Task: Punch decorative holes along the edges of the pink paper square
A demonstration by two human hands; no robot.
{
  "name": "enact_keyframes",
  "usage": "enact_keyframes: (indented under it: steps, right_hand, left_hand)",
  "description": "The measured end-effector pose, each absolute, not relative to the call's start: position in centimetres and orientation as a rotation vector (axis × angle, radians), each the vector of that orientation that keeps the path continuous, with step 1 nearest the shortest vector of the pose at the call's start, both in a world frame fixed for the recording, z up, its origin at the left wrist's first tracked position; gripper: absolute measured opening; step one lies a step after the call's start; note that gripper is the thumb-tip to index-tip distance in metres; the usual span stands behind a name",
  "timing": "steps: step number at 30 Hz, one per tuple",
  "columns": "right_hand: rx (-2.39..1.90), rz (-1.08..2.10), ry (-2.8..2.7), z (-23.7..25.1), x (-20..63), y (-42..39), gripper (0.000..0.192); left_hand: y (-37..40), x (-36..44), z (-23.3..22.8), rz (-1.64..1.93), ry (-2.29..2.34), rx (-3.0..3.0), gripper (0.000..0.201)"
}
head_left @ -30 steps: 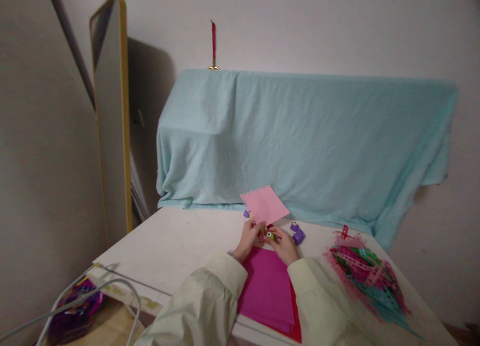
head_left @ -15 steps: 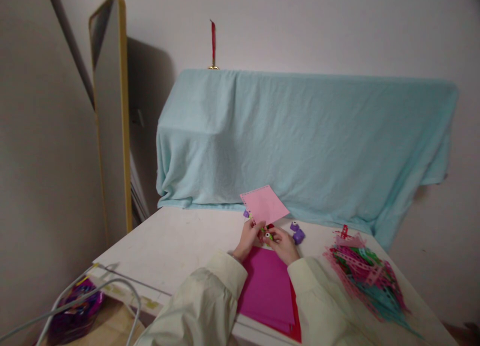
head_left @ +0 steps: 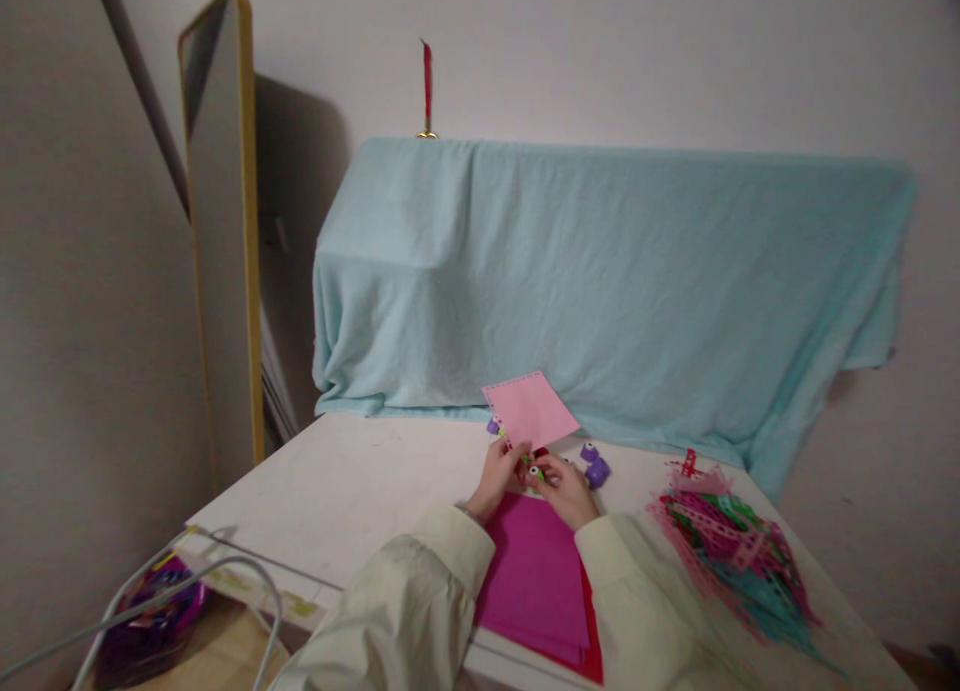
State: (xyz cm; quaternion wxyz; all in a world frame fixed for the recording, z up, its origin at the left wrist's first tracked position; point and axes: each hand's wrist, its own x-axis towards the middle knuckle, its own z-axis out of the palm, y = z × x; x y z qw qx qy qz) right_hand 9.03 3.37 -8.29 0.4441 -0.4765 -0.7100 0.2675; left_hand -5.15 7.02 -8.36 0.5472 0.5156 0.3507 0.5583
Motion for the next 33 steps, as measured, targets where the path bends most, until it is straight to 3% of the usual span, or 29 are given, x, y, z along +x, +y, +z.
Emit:
enact_keyframes:
  steps: [33]
  right_hand:
    - [-1.197, 0.738, -1.728, -8.38, 8.72, 3.24, 0.026]
  left_hand:
    - [6.76, -5.07, -7.91, 1.204, 0.841, 1.155, 0.033]
